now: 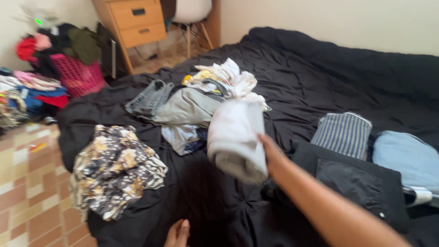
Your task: The person folds a pair of light-colored trousers on a bed. They smooth the fabric, fold the legs together, and roll the garment into a compact bundle before placing it aside.
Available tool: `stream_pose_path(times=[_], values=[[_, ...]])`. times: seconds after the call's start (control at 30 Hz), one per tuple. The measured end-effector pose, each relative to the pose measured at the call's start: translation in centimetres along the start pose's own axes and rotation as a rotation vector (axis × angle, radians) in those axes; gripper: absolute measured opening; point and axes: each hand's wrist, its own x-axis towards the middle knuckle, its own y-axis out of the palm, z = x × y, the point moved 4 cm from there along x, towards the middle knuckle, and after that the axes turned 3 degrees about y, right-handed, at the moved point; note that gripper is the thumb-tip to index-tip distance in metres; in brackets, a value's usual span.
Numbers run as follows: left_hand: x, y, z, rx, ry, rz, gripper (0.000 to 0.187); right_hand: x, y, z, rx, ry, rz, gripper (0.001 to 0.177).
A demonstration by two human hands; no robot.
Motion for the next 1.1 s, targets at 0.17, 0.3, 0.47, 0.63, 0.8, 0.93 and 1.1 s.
stream_pose_path(times=[0.17,0.3,0.47,0.63,0.8,0.93,1.1], values=[[1.0,0.9,2.5,-0.024,0.042,-0.123,0.061,4.0,-5.7,13.1,-0.130,-0.151,-0.155,0.047],[4.3,1.7,1.2,0.076,-0.048,-0.125,0.060,5.0,-10.1,18.9,-0.019,-0.181,-0.232,0.049],[4.8,3.9,-0.4,0.117,-0.072,-0.151,0.058,7.9,-17.6,21.6,-0.054,-0.238,-0.397,0.053],[5.2,5.0,-1.7,0.148,-0.099,-0.196,0.057,11.9,-26.4,16.7,-0.022,-0.104,-0.436,0.057],[7.5,6.0,-1.5,0.119,-0.017,-0.154,0.056,15.0,-31.7,13.2,-0.046,0.107,-0.445,0.059],[6.6,10.5,-8.2,-0.192,0.326,0.128,0.055,15.6,-30.6,13.0,0.062,0.126,-0.335,0.059],[-1.1,23.4,-24.5,0.356,0.643,0.348,0.069,13.4,-28.4,12.3,0.131,0.110,-0.398,0.057]])
